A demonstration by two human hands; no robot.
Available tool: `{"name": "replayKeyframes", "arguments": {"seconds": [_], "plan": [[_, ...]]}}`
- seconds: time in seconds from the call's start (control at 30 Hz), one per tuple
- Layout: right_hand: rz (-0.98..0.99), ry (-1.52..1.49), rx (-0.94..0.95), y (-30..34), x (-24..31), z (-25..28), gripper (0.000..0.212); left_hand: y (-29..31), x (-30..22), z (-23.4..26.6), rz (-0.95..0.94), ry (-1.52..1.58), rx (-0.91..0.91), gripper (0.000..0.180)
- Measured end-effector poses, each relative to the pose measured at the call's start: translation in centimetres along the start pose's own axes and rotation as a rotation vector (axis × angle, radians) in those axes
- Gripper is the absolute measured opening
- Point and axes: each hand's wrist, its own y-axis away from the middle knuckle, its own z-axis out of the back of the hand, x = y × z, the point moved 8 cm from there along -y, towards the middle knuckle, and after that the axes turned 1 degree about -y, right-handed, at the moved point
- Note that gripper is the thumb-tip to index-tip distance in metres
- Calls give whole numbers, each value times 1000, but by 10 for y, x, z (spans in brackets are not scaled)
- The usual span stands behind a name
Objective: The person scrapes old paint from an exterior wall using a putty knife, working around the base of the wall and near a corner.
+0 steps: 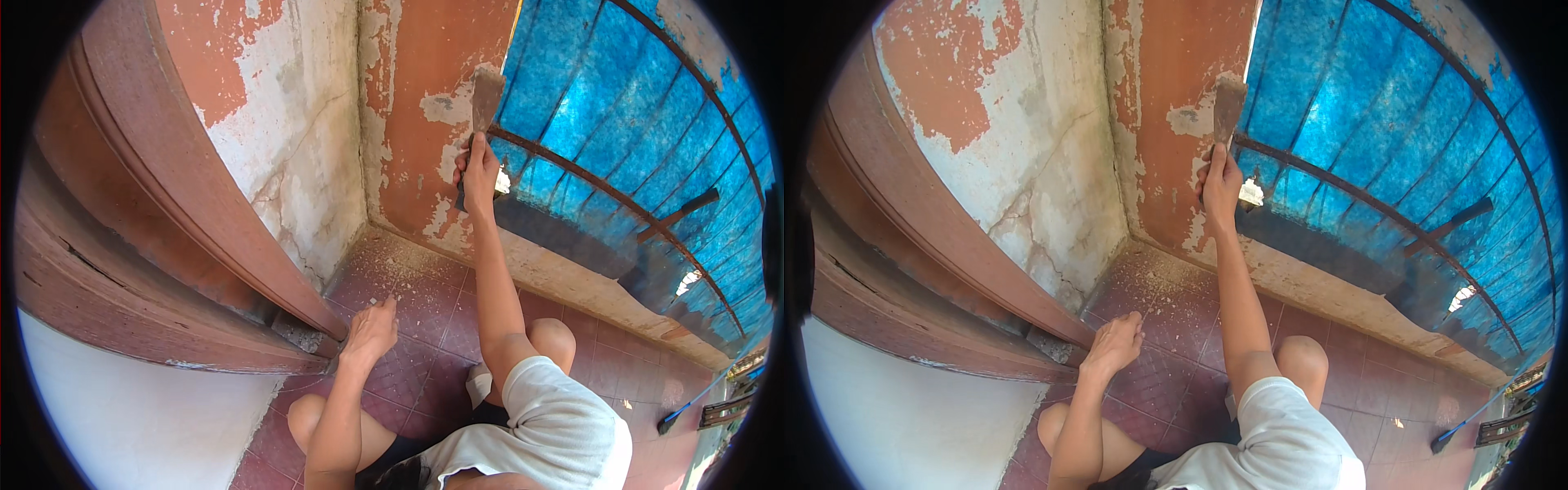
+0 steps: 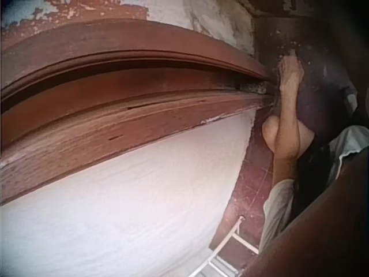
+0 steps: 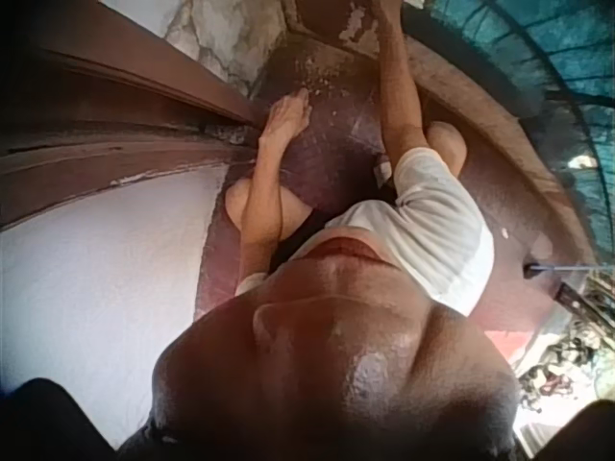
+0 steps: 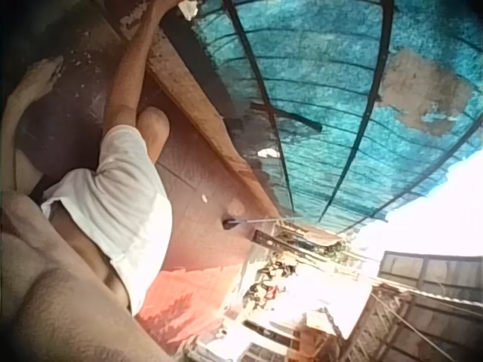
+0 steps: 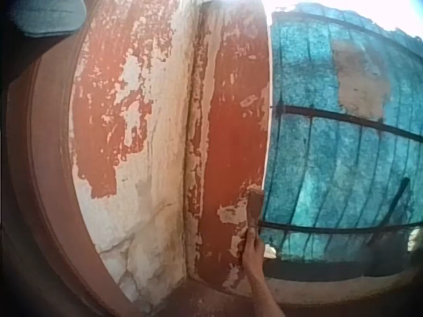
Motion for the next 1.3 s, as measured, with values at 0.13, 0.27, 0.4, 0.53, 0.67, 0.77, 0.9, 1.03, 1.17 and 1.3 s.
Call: {"name": "replayKeyframes", "arguments": {"seconds": [0.13,0.27,0.4,0.53,0.67,0.77,0.9,1.03,1.17,1.3], "plan": [[21,0,50,4,-5,1,46,2,0,3,14,43,19,14],[7,38,39,2,-9,14,45,0,-2,1,8,14,10,13],[36,-18,43,-1,4,-2,45,2,-5,0,-5,-6,10,14],[-52,51,-2,13,-22,15,44,-1,-3,-2,21,18,40,14],[27,21,34,-7,0,4,45,-2,-8,0,-1,18,33,14],[24,25,43,5,-2,3,46,1,3,-2,35,10,55,15],[56,60,48,-15,10,5,46,-1,4,-4,26,0,51,14],[120,60,62,-23,41,-5,45,-3,0,-5,21,21,59,15],[42,93,36,-1,18,6,45,-4,-1,-2,37,13,62,15],[80,99,48,-26,42,-7,46,-4,-1,-5,15,3,53,14]]}}
